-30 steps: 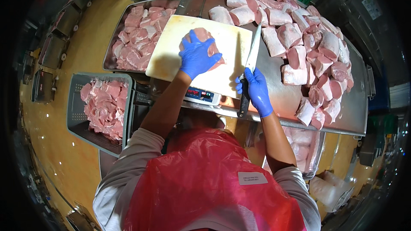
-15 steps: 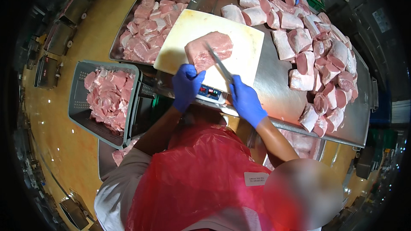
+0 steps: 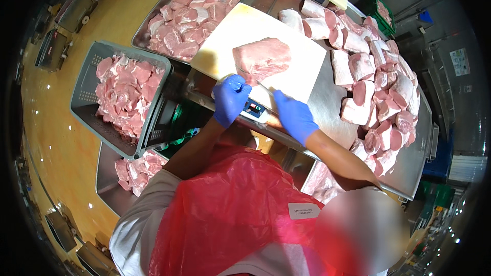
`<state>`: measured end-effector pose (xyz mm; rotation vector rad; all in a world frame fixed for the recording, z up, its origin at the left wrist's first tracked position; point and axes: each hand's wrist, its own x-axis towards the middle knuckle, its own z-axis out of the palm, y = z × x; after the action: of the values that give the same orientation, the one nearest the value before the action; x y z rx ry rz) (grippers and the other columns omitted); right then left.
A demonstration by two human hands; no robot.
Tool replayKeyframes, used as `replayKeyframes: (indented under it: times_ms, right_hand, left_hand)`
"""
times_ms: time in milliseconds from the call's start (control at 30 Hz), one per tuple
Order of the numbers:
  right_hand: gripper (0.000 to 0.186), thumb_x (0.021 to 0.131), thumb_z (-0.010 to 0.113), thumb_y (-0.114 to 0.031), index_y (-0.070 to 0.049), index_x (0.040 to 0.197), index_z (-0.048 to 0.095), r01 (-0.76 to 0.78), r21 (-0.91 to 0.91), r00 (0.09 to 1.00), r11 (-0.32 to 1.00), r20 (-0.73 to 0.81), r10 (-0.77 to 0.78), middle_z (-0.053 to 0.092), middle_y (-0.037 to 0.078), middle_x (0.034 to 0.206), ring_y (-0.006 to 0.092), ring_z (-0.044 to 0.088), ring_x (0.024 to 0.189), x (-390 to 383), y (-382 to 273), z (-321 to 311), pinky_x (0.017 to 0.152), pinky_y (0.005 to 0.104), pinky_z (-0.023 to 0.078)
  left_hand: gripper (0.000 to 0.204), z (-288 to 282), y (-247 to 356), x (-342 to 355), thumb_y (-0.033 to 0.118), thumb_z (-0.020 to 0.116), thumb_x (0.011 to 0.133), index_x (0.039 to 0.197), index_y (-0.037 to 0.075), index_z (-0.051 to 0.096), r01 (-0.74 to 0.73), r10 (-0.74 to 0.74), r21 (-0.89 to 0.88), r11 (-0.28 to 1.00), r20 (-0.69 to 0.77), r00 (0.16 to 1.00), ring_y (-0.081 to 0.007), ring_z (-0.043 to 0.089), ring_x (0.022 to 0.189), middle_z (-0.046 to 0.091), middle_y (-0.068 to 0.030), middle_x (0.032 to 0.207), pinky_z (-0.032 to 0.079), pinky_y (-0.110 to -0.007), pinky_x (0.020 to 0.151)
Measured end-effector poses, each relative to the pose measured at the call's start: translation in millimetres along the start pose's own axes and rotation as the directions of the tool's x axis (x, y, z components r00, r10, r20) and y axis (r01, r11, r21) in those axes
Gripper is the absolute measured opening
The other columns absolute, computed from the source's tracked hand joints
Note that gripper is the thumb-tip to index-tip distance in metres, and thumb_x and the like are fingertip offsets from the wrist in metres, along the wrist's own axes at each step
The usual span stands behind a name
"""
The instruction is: The person cuts raw meat pieces on a cutting board using a knife, trims fat, and places the cut pieces into a gray basket. The person repeatedly picks up new pieces from a tray, cuts them, and transfers the trimmed portions to the basket.
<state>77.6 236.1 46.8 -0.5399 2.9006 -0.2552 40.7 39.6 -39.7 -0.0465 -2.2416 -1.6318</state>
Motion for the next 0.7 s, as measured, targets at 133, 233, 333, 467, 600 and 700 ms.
replayKeyframes:
  times_ms: [133,233,333,467,600,700]
  right_hand:
    - [0.015,0.100,0.050,-0.015,-0.010,0.114,0.045,-0.043,-0.179,0.987,0.983,0.144,0.070,0.068,0.024,0.085,0.0448,0.067,0.071,-60,56,2,0.062,0.0551,0.052]
    - [0.025,0.097,0.053,-0.011,-0.008,0.121,0.046,-0.008,-0.220,0.978,0.975,0.203,0.054,0.068,0.023,0.087,0.0436,0.067,0.072,-70,62,-23,0.061,0.0548,0.052]
    - [0.031,0.097,0.053,-0.010,-0.009,0.127,0.047,-0.028,0.006,0.996,1.000,-0.083,0.029,0.066,0.025,0.089,0.0448,0.066,0.072,-58,56,-16,0.061,0.0548,0.051]
    - [0.063,0.095,0.053,-0.008,-0.016,0.154,0.033,0.061,0.134,0.972,0.989,-0.231,-0.029,0.066,0.027,0.093,0.0444,0.067,0.075,-18,9,-12,0.064,0.0529,0.053]
    - [0.081,0.090,0.054,-0.007,-0.031,0.161,0.024,0.093,-0.073,0.996,0.993,0.003,-0.093,0.067,0.025,0.094,0.0404,0.069,0.075,-24,24,-15,0.068,0.0496,0.057]
    - [0.081,0.090,0.054,-0.007,-0.033,0.160,0.025,0.012,-0.236,0.967,0.972,0.250,0.049,0.067,0.024,0.100,0.0381,0.070,0.077,-32,31,-23,0.067,0.0481,0.057]
  left_hand:
    - [0.008,-19,-10,15,0.008,0.071,0.079,0.081,0.003,0.065,-0.089,0.098,0.131,0.987,-0.064,0.993,-0.0344,0.065,0.064,0.064,-0.0151,0.071,0.052,-0.042,0.061]
    - [0.013,-34,-6,12,0.010,0.068,0.081,0.093,0.005,0.066,-0.064,0.076,0.081,0.995,-0.162,0.984,-0.0341,0.066,0.075,0.065,-0.0161,0.086,0.054,-0.042,0.067]
    - [0.023,-19,33,-8,0.015,0.069,0.083,0.104,0.006,0.064,-0.287,0.288,-0.065,0.956,0.008,0.958,-0.0347,0.065,0.090,0.061,-0.0176,0.104,0.055,-0.044,0.074]
    - [0.030,8,34,-11,0.014,0.076,0.082,0.110,0.006,0.069,-0.335,0.288,0.324,0.884,0.186,0.939,-0.0318,0.066,0.094,0.061,-0.0158,0.109,0.057,-0.041,0.081]
    - [0.027,-1,-3,-10,0.011,0.076,0.082,0.106,0.004,0.069,-0.351,0.335,0.108,0.930,0.143,0.931,-0.0326,0.066,0.092,0.063,-0.0153,0.106,0.056,-0.040,0.080]
    - [0.027,3,-12,-16,0.007,0.078,0.078,0.103,0.002,0.069,-0.370,0.368,0.025,0.929,0.059,0.928,-0.0318,0.067,0.090,0.065,-0.0153,0.103,0.056,-0.039,0.079]
